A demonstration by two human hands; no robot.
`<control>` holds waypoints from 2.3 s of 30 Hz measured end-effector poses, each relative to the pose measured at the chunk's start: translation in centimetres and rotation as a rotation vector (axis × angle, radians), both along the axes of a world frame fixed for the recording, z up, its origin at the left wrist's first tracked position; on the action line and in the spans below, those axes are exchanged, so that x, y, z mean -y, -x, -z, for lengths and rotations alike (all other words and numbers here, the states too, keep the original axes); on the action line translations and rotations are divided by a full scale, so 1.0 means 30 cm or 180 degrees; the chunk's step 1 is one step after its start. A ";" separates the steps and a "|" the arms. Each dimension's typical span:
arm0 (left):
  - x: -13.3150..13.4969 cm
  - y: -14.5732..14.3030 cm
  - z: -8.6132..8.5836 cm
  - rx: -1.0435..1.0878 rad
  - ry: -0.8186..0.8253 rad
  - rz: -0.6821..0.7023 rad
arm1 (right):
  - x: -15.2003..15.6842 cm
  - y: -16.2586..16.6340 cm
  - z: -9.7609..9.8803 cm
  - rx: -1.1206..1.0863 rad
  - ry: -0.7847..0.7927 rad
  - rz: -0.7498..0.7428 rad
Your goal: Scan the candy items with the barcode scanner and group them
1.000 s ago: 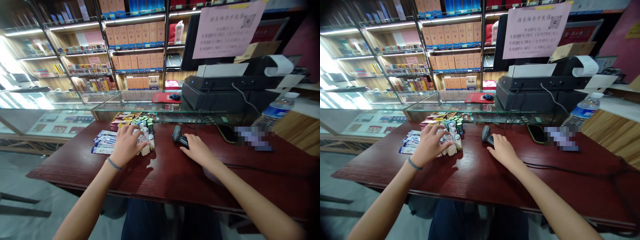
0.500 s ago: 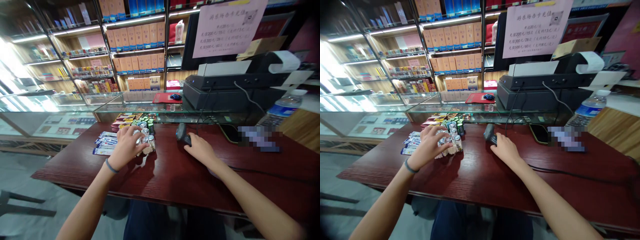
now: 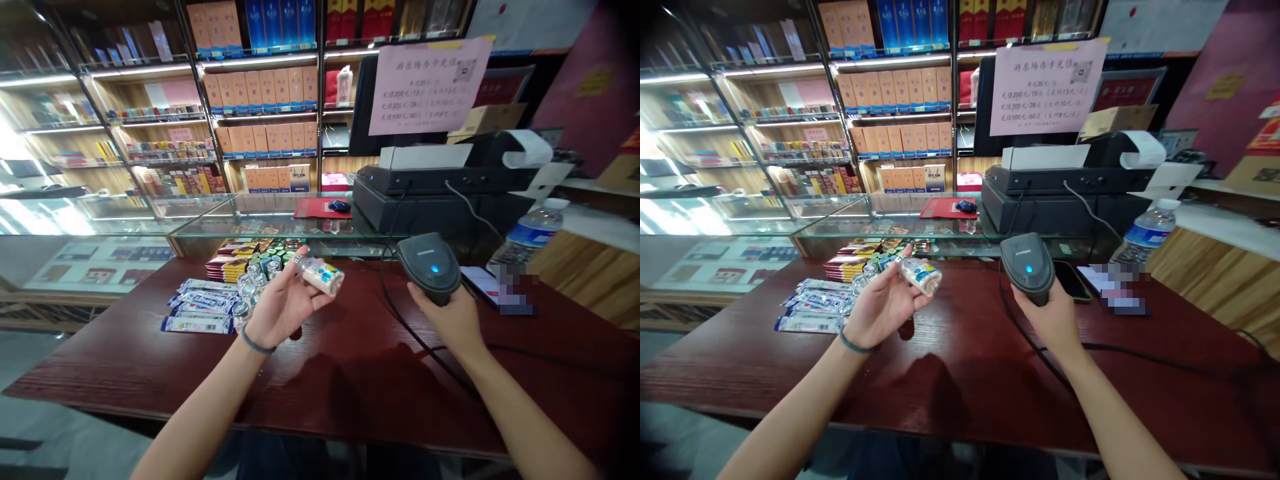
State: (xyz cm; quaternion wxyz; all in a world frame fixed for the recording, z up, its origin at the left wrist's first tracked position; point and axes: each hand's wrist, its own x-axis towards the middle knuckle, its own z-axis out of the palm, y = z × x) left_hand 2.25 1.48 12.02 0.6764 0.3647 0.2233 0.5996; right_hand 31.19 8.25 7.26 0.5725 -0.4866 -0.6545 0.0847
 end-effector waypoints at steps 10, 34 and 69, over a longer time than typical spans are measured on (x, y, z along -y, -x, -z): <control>0.041 0.033 0.012 -0.0350 -0.0240 -0.0080 | -0.002 0.004 0.053 0.0294 0.0342 -0.0295; 0.019 0.022 0.030 0.0445 0.0214 -0.0958 | 0.049 0.012 0.045 0.0386 0.0474 -0.0317; -0.015 -0.059 0.078 -0.0475 -0.0418 -0.1770 | 0.180 0.080 -0.035 0.0820 0.0540 -0.1349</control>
